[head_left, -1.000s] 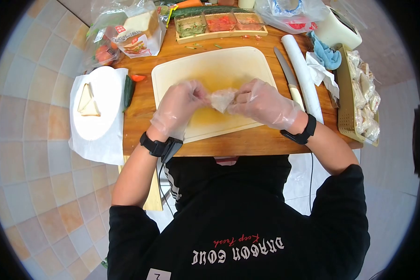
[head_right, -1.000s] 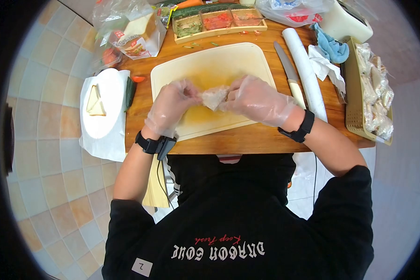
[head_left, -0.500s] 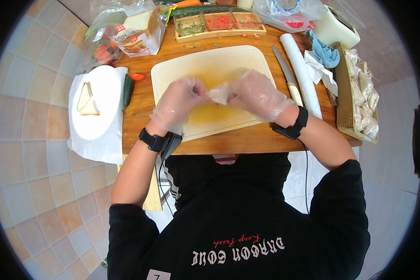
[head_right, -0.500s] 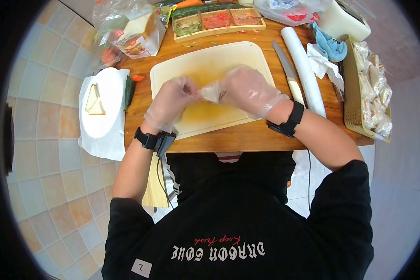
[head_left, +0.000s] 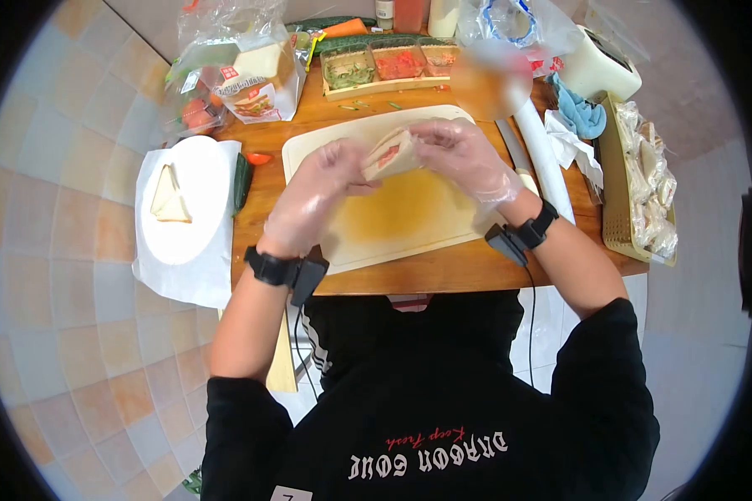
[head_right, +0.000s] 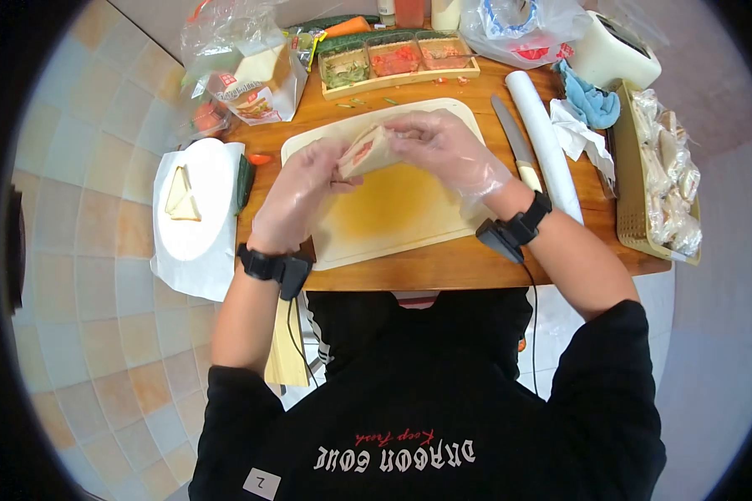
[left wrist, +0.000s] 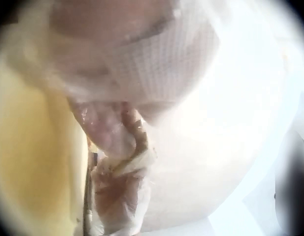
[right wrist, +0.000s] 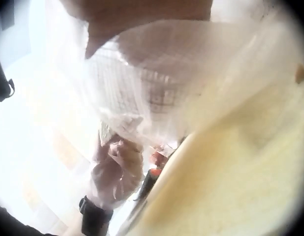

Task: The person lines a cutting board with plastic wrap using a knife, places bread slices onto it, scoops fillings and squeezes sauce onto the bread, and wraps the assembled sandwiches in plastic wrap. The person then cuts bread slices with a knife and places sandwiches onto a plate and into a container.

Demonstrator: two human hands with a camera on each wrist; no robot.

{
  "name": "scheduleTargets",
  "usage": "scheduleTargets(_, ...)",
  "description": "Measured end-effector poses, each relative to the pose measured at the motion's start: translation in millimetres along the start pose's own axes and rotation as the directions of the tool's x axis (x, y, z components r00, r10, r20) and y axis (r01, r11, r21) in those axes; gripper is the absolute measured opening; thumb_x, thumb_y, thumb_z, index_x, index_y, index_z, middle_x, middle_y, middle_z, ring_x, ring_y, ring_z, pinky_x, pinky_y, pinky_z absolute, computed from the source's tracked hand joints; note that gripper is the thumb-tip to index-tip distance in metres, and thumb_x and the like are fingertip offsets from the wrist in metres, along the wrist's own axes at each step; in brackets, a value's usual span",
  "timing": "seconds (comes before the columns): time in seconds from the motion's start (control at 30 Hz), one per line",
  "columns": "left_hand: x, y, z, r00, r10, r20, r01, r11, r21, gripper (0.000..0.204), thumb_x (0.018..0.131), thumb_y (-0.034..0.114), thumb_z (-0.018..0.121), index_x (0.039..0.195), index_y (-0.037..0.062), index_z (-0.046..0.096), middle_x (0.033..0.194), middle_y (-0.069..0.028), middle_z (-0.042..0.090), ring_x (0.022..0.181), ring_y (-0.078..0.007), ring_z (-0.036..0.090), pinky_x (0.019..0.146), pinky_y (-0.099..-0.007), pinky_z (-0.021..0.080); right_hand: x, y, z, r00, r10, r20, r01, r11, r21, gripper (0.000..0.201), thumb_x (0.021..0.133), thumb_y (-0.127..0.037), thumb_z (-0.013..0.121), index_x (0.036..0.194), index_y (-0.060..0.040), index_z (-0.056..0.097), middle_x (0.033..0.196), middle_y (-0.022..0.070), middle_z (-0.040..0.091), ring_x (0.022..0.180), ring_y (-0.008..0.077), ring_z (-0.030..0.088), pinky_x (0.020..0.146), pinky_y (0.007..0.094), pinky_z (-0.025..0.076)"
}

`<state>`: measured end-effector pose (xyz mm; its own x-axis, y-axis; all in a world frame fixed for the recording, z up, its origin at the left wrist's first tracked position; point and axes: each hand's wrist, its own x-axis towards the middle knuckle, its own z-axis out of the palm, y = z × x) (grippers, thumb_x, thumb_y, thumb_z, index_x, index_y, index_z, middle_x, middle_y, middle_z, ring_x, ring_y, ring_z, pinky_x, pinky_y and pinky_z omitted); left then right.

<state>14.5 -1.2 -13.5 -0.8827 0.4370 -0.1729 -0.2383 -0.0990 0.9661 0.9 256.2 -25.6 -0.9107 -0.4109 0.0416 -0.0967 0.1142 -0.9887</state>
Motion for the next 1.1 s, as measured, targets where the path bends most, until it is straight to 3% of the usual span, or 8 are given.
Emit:
scheduleTargets(0.07,1.4,-0.8,10.4,0.979,0.200,-0.048,-0.178,0.942,0.284,0.043,0.092,0.002,0.074,0.132,-0.0045,0.059,0.116,-0.0064,0.069,0.108,-0.0135,0.065,0.093,-0.0276,0.053,-7.7,-10.1,2.7,0.995,0.018,-0.095,-0.006,0.993,0.119,0.036,0.102,-0.016,0.069,0.131,0.0061,0.066,0.114,0.0066,0.072,0.099,0.0101,0.066,0.088,0.0256,0.053)
scheduleTargets(0.63,-43.8,13.9,79.5,0.850,0.498,-0.172,-0.491,0.867,0.083,0.065,0.071,-0.013,0.086,0.133,-0.0060,0.065,0.122,-0.0128,0.073,0.109,-0.0185,0.070,0.099,-0.0309,0.055,-63.2,-38.7,27.2,0.940,-0.243,-0.239,0.316,0.883,0.348,0.042,0.082,0.005,0.083,0.122,0.0059,0.071,0.116,0.0115,0.075,0.103,0.0179,0.071,0.090,0.0309,0.059)
scheduleTargets(0.7,-44.8,13.8,79.9,0.804,0.585,-0.107,-0.514,0.774,0.369,0.066,0.072,-0.014,0.085,0.134,-0.0060,0.065,0.125,-0.0136,0.072,0.111,-0.0198,0.070,0.099,-0.0311,0.056,-65.4,-41.2,24.4,0.925,-0.273,-0.265,0.352,0.878,0.323,0.041,0.084,0.002,0.083,0.123,0.0045,0.071,0.118,0.0129,0.075,0.103,0.0219,0.073,0.091,0.0326,0.059)
scheduleTargets(0.77,-43.4,8.6,89.2,0.799,0.577,-0.171,-0.526,0.807,0.269,0.066,0.072,-0.015,0.084,0.135,-0.0065,0.064,0.125,-0.0139,0.072,0.111,-0.0200,0.070,0.099,-0.0311,0.056,-69.0,-52.8,19.5,0.782,-0.597,-0.176,0.464,0.748,-0.475,0.051,0.087,-0.004,0.078,0.136,0.0008,0.064,0.130,0.0190,0.071,0.114,0.0349,0.071,0.098,0.0397,0.057)
scheduleTargets(0.8,-40.7,5.3,96.8,0.794,0.555,-0.247,-0.530,0.832,0.167,0.067,0.073,-0.015,0.083,0.136,-0.0070,0.063,0.125,-0.0143,0.072,0.112,-0.0202,0.070,0.099,-0.0311,0.056,-67.9,-42.8,19.7,0.683,-0.722,-0.110,0.563,0.617,-0.550,0.062,0.087,-0.006,0.069,0.147,-0.0012,0.054,0.146,0.0251,0.060,0.125,0.0446,0.064,0.107,0.0437,0.050)
scheduleTargets(0.9,-34.1,-1.7,115.5,0.743,0.599,-0.298,-0.543,0.800,0.255,0.068,0.075,-0.017,0.080,0.139,-0.0060,0.061,0.125,-0.0145,0.072,0.111,-0.0202,0.070,0.098,-0.0312,0.057,-74.9,-51.1,44.5,0.643,-0.677,-0.359,0.418,0.702,-0.576,0.065,0.087,-0.004,0.068,0.150,-0.0058,0.051,0.152,0.0264,0.053,0.131,0.0453,0.061,0.108,0.0461,0.050)
scheduleTargets(1.0,-27.1,-6.1,136.7,0.805,0.496,-0.327,-0.544,0.836,-0.071,0.063,0.083,-0.003,0.085,0.141,-0.0063,0.060,0.128,-0.0144,0.070,0.114,-0.0205,0.069,0.101,-0.0317,0.055,-80.0,-36.4,35.2,0.517,-0.808,-0.283,0.491,0.551,-0.675,0.081,0.085,0.002,0.073,0.158,-0.0181,0.046,0.163,0.0230,0.041,0.129,0.0420,0.062,0.103,0.0428,0.054)
scheduleTargets(1.1,-23.5,-8.6,144.9,0.863,0.434,-0.258,-0.489,0.846,-0.212,0.066,0.088,0.016,0.087,0.142,-0.0074,0.058,0.133,-0.0137,0.068,0.121,-0.0207,0.066,0.107,-0.0332,0.051,-97.4,-34.4,21.3,0.594,-0.755,-0.277,0.464,0.603,-0.649,0.084,0.083,0.004,0.074,0.158,-0.0212,0.047,0.162,0.0230,0.043,0.127,0.0412,0.063,0.100,0.0400,0.056)
